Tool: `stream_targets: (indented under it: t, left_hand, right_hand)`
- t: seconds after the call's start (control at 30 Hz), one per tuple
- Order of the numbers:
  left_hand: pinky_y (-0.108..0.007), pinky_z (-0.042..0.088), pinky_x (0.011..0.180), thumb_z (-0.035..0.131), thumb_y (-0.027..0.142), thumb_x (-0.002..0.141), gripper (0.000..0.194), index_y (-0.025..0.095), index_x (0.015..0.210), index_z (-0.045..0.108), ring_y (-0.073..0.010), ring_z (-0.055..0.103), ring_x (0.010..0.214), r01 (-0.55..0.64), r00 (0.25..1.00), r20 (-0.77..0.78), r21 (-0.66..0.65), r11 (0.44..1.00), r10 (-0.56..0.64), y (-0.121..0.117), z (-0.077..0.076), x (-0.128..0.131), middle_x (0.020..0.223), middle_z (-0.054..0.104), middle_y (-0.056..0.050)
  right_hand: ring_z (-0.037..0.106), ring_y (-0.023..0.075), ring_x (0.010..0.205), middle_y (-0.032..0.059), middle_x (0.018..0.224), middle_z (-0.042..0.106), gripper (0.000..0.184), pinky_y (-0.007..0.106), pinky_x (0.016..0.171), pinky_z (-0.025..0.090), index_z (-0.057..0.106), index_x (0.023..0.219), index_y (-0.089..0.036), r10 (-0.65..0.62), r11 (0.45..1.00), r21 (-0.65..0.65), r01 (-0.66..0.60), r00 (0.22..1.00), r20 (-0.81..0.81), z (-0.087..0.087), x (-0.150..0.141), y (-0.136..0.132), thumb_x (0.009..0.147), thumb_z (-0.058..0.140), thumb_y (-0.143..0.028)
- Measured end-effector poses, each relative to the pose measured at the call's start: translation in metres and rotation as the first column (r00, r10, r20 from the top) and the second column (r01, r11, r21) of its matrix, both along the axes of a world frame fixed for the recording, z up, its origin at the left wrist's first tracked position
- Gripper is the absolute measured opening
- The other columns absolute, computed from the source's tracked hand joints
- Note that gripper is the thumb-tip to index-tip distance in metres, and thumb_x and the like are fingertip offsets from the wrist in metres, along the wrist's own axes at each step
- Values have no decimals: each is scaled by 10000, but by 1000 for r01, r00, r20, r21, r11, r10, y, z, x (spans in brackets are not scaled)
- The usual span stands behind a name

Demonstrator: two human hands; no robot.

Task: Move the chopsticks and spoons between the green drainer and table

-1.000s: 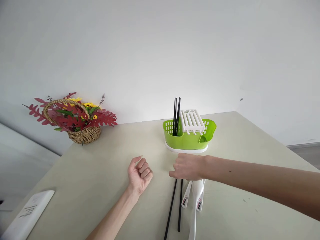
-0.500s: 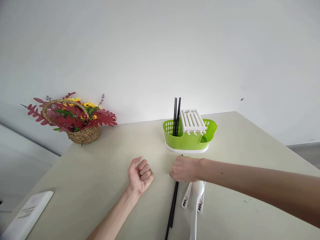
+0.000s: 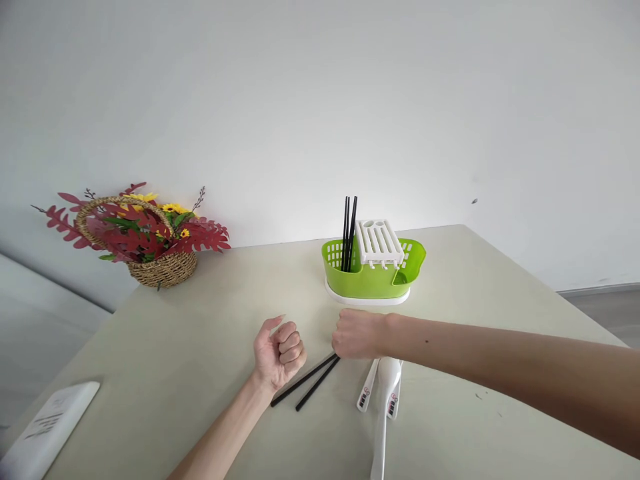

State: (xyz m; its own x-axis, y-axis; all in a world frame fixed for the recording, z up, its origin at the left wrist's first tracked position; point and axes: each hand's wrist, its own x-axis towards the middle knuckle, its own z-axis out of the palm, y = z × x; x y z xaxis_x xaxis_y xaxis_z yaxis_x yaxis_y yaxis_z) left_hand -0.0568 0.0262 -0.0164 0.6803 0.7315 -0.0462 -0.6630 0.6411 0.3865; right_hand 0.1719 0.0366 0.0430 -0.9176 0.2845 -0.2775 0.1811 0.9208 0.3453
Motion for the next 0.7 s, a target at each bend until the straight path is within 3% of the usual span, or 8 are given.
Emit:
stream_targets:
  t: [0.33, 0.5, 0.6, 0.7]
  left_hand:
    - [-237, 30, 406, 678, 369, 854, 582, 237, 595, 174, -45, -34, 448, -87, 993, -84, -51, 995, 83, -2, 3, 2, 560, 51, 111]
    - [-246, 110, 419, 673, 315, 859, 554, 234, 618, 181, -65, 15, 470, -244, 966, -114, -119, 962, 231, -1, 9, 1, 584, 76, 99]
    - [-260, 163, 423, 661, 321, 870, 525, 232, 627, 203, -79, 79, 465, -314, 949, -88, -150, 937, 304, 0, 13, 1, 591, 100, 89]
    - [-256, 297, 468, 659, 324, 863, 458, 229, 622, 282, -88, 262, 474, -327, 945, -60, -113, 938, 322, 0, 16, 3, 579, 210, 75]
  right_hand:
    - [500, 153, 510, -5, 550, 606, 240, 313, 551, 222, 699, 820, -178, -32, 999, 4, 32, 999, -10, -4, -3, 0, 750, 708, 51]
    - [515, 153, 512, -5, 547, 606, 248, 309, 537, 228, 695, 839, -172, -42, 999, 20, 43, 999, -23, -6, -7, 0, 752, 700, 60]
    - [502, 149, 499, -12, 534, 592, 249, 308, 523, 226, 705, 843, -168, -49, 998, 29, 50, 998, -29, -4, -8, 0, 752, 699, 63]
    - [492, 143, 504, -14, 550, 586, 225, 308, 522, 228, 707, 831, -171, -47, 998, 31, 48, 997, -54, 0, -7, 2, 775, 707, 46]
